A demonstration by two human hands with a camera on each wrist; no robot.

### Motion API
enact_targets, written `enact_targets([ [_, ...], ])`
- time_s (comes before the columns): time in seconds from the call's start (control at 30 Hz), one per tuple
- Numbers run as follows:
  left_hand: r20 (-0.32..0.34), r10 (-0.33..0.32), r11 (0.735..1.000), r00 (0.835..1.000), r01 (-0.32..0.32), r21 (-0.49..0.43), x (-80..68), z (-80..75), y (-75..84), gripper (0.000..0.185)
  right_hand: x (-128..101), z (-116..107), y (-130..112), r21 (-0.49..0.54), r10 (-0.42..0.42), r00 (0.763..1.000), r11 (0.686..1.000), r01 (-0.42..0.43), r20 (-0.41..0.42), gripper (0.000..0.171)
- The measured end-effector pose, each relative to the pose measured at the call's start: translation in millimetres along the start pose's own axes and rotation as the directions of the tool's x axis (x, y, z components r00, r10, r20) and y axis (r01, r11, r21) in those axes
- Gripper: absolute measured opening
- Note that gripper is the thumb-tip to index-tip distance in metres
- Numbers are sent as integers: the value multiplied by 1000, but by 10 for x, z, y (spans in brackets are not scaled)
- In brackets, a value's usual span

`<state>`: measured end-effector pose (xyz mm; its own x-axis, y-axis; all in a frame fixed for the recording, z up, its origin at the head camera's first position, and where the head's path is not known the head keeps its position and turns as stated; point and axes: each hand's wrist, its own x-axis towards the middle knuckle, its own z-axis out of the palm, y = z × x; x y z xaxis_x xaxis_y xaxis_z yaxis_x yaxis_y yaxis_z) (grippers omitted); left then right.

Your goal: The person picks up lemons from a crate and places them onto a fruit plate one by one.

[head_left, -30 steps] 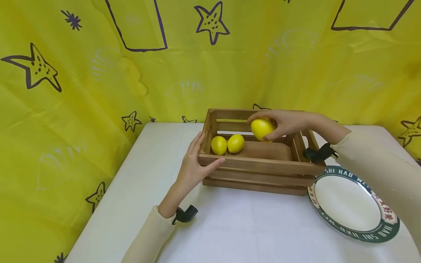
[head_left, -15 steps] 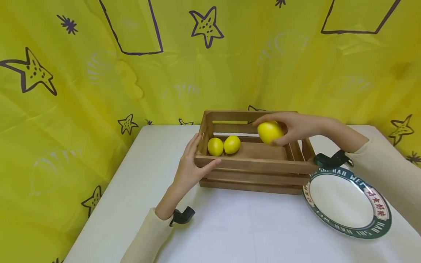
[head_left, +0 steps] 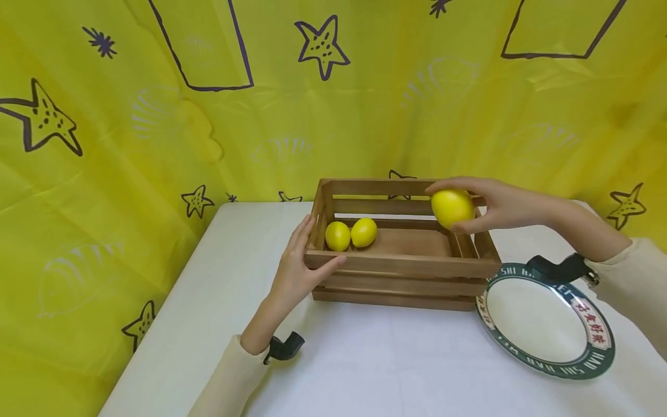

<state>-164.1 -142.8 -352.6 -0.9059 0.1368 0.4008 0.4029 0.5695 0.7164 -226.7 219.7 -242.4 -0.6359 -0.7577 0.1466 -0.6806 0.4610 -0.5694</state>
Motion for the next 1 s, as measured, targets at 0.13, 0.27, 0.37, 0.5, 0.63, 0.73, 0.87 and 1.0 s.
enact_targets([
  [0.13, -2, -16, 1000, 1000, 16, 2, -28, -3, -11, 92, -110, -24, 22, -63, 10, 999, 998, -13, -42, 64],
  [0.27, -1, -13, 1000, 1000, 13, 6, -39, 1, -18, 91, -232, -49, 55, -70, 51, 996, 996, -56, -72, 66],
  [0.37, 1, -4, 1000, 1000, 4, 14, -26, 9, -18, 91, -329, -68, 96, -75, 80, 991, 993, -88, -105, 69],
  [0.5, 5, 4, 1000, 1000, -4, 17, 6, 16, -14, 92, -463, -89, 163, -77, 133, 977, 986, -147, -166, 73],
  [0.63, 5, 2, 1000, 1000, -3, 23, 14, 17, -10, 92, -582, -76, 216, -56, 172, 963, 981, -187, -206, 76],
  [0.73, 3, -2, 1000, 1000, 2, 27, 14, 15, -8, 92, -667, -50, 250, -51, 171, 960, 981, -187, -223, 76],
  [0.87, 4, -2, 1000, 1000, 2, 27, 16, 21, -5, 92, -789, -39, 303, -77, 181, 951, 976, -205, -251, 78],
  [1.0, 5, -7, 999, 1000, 7, 31, 16, 27, -4, 92, -909, -23, 367, -119, 207, 939, 961, -248, -275, 80],
])
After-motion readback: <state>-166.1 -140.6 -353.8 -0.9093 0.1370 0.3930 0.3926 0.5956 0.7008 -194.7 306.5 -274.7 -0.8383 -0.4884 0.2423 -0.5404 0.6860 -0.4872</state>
